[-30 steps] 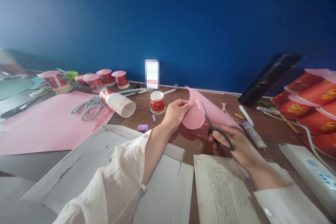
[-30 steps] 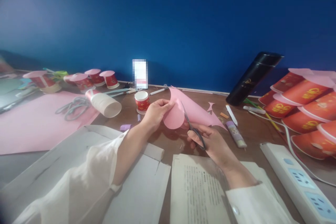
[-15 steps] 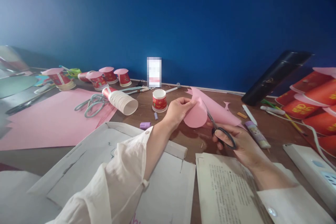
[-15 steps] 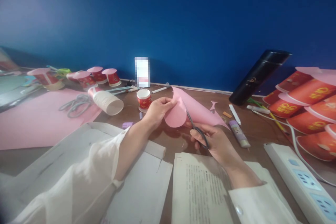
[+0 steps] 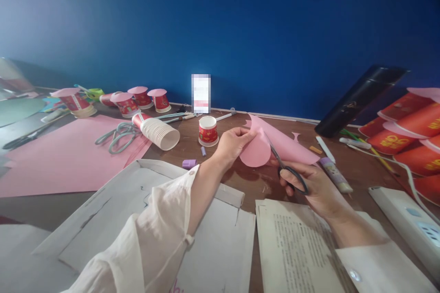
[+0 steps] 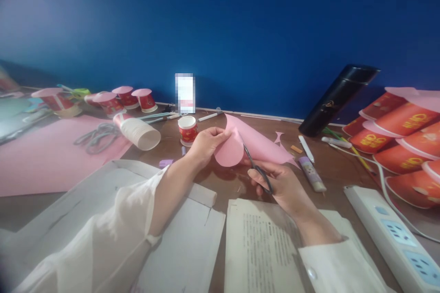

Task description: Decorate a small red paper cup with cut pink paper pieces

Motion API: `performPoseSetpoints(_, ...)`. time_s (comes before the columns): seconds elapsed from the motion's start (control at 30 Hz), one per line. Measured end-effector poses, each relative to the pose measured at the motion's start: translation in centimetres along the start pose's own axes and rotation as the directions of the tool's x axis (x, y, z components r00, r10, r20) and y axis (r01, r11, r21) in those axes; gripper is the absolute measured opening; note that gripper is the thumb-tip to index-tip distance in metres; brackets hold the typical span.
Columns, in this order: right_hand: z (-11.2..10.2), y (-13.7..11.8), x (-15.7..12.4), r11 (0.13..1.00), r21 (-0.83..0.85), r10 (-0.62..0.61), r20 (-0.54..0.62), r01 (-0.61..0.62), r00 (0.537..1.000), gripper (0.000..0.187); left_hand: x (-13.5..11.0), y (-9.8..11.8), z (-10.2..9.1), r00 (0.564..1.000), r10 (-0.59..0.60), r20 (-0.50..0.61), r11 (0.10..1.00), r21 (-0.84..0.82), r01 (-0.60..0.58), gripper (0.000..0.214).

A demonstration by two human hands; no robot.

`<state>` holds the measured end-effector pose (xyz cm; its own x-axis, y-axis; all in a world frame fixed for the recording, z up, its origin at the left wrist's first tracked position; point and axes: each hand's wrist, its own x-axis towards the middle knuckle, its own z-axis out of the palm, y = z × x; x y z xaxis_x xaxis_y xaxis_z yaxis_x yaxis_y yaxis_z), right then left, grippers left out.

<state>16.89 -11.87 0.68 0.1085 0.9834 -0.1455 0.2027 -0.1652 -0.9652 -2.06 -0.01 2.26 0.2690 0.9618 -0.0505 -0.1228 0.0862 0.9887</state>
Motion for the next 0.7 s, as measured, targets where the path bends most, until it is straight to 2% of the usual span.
performPoseSetpoints(0.7, 0.04, -0.62, -0.15, 0.996, -0.085, -0.034, -0.018, 0.032, 0.999, 0.046, 0.47, -0.54, -0.05, 1.000, -0.023, 0.005, 0.999, -0.034, 0.024, 0.038)
